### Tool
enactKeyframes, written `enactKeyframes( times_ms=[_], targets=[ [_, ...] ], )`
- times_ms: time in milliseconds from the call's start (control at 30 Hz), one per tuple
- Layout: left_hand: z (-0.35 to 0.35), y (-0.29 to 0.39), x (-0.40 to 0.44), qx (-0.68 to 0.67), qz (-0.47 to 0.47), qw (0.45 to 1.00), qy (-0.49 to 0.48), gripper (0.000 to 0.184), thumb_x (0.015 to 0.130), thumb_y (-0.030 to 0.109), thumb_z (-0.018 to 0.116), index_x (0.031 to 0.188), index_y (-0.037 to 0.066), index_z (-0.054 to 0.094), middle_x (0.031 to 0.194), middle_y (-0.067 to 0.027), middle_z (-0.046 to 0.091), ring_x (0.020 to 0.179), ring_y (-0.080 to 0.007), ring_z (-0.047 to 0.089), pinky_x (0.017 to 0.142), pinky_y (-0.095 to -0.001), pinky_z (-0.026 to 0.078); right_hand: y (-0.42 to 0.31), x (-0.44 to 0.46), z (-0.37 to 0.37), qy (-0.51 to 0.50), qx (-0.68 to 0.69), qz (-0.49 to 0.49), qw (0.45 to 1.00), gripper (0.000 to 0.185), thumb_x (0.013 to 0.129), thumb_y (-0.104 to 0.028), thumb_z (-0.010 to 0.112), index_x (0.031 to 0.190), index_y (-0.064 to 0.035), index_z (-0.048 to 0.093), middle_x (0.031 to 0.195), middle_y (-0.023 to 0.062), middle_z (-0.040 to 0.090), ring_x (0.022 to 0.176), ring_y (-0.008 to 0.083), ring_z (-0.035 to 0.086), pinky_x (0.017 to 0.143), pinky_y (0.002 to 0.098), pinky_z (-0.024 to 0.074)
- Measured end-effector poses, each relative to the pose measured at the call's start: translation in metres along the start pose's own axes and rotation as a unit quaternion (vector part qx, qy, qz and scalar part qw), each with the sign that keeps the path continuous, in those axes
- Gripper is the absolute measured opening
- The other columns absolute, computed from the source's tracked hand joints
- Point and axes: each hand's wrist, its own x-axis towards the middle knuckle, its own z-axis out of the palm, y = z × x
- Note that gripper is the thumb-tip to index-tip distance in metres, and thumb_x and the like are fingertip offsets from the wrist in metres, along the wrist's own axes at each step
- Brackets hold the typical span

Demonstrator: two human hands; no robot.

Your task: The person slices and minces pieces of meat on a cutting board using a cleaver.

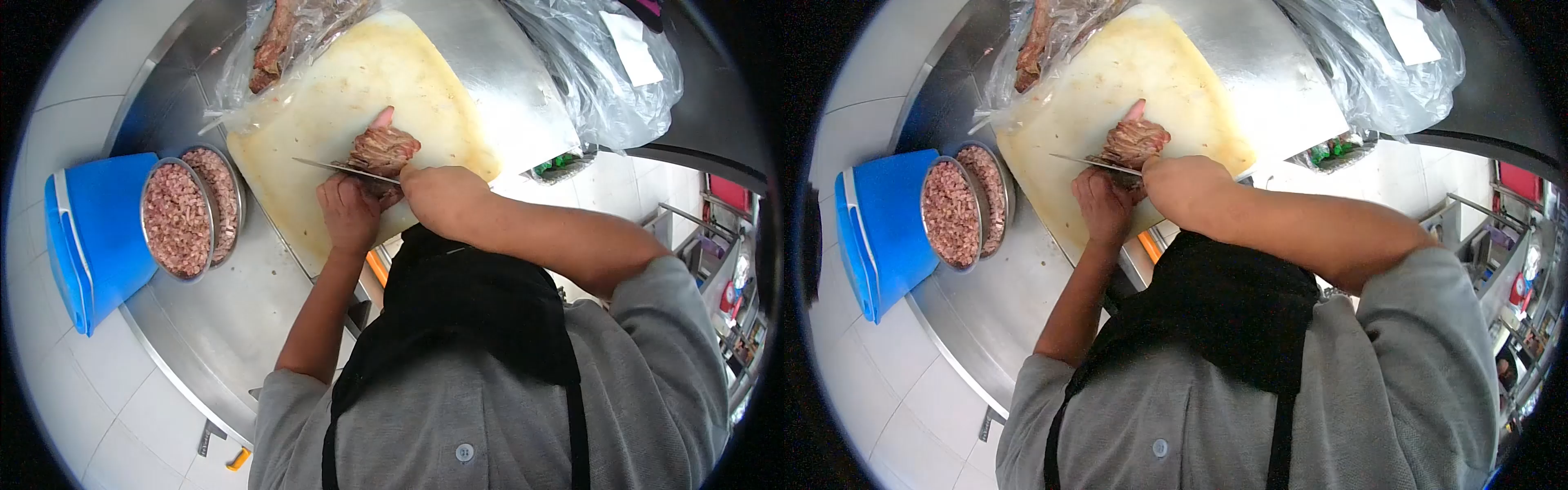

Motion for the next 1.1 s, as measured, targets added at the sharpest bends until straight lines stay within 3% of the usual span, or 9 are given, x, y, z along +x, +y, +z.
enactKeyframes(
  times_ms=[67,167,267,367,433,633,833,1033,1100],
  targets=[
    [-0.002,0.002,0.0,-0.005,0.003,1.0,0.0,0.017,0.081,0.005,0.063,0.097,0.004,0.057,0.109,-0.0178,0.058,0.099,-0.0389,0.054,0.09,-0.0512,0.044,0.002,0.006,0.004,0.008,0.015,0.032,0.999,0.023,0.089,-0.007,0.055,0.11,0.0015,0.058,0.1,0.0223,0.071,0.093,0.0396,0.07,0.078,0.0493,0.056],
    [-0.007,-0.002,0.009,0.007,0.012,1.0,-0.002,0.014,0.084,0.008,0.065,0.097,0.004,0.059,0.11,-0.016,0.06,0.101,-0.0382,0.055,0.091,-0.0509,0.043,0.014,0.008,-0.011,0.029,-0.013,-0.017,0.999,0.024,0.092,-0.01,0.055,0.113,0.0016,0.058,0.101,0.0219,0.071,0.094,0.0398,0.07,0.08,0.0493,0.0552],
    [-0.029,0.001,0.007,-0.046,-0.009,0.998,-0.037,0.018,0.085,0.012,0.069,0.1,0.004,0.062,0.111,-0.0137,0.061,0.105,-0.0368,0.055,0.093,-0.0493,0.043,0.019,0.002,-0.025,-0.015,-0.01,-0.009,1.0,0.025,0.096,-0.015,0.054,0.114,0.0017,0.059,0.101,0.0224,0.071,0.095,0.0404,0.069,0.082,0.0493,0.054],
    [-0.047,0.016,0.002,-0.002,-0.034,0.999,-0.008,0.022,0.084,0.014,0.072,0.102,0.005,0.066,0.112,-0.0131,0.061,0.107,-0.0354,0.055,0.095,-0.0475,0.043,0.009,-0.022,-0.041,0.003,-0.006,0.009,1.0,0.025,0.098,-0.019,0.055,0.112,0.002,0.062,0.1,0.0232,0.071,0.095,0.0403,0.069,0.084,0.0494,0.0531],
    [-0.053,0.026,0.011,-0.028,0.01,1.0,-0.004,0.028,0.079,0.011,0.076,0.105,0.005,0.068,0.111,-0.0131,0.062,0.107,-0.0342,0.056,0.095,-0.0456,0.043,0.006,-0.027,-0.047,0.018,-0.007,0.023,1.0,0.025,0.098,-0.019,0.056,0.11,0.0023,0.063,0.099,0.0238,0.071,0.095,0.0403,0.069,0.083,0.0495,0.0532],
    [-0.052,0.015,0.016,-0.098,0.035,0.99,-0.091,0.027,0.077,0.009,0.077,0.102,0.005,0.068,0.112,-0.0131,0.062,0.111,-0.0356,0.055,0.097,-0.0462,0.044,-0.008,-0.047,-0.057,0.005,-0.016,0.017,1.0,0.022,0.097,-0.017,0.057,0.105,0.0021,0.064,0.094,0.0242,0.071,0.091,0.0412,0.069,0.082,0.0504,0.0529],
    [-0.041,0.007,0.004,-0.134,0.001,0.988,-0.073,0.028,0.077,0.009,0.078,0.102,0.005,0.065,0.114,-0.0139,0.062,0.112,-0.037,0.055,0.1,-0.0479,0.042,0.005,-0.049,-0.045,-0.037,-0.047,0.026,0.998,0.022,0.097,-0.019,0.057,0.102,0.0018,0.063,0.091,0.0247,0.07,0.09,0.0422,0.069,0.08,0.0509,0.0525],
    [-0.034,0.003,-0.002,-0.162,-0.015,0.986,-0.039,0.028,0.078,0.011,0.078,0.102,0.008,0.063,0.112,-0.0121,0.06,0.112,-0.0379,0.054,0.101,-0.0483,0.042,-0.005,-0.064,-0.062,-0.008,-0.059,0.083,0.995,0.025,0.098,-0.021,0.058,0.107,0.0015,0.06,0.091,0.0245,0.07,0.09,0.0424,0.069,0.079,0.052,0.0526],
    [-0.038,0.0,0.001,-0.16,0.002,0.985,-0.061,0.029,0.078,0.012,0.079,0.102,0.008,0.063,0.115,-0.0133,0.059,0.114,-0.0374,0.053,0.102,-0.0491,0.042,-0.01,-0.066,-0.062,-0.01,-0.049,0.063,0.997,0.025,0.098,-0.022,0.058,0.108,0.0016,0.059,0.09,0.0241,0.07,0.09,0.0423,0.069,0.08,0.0515,0.053]
  ],
)
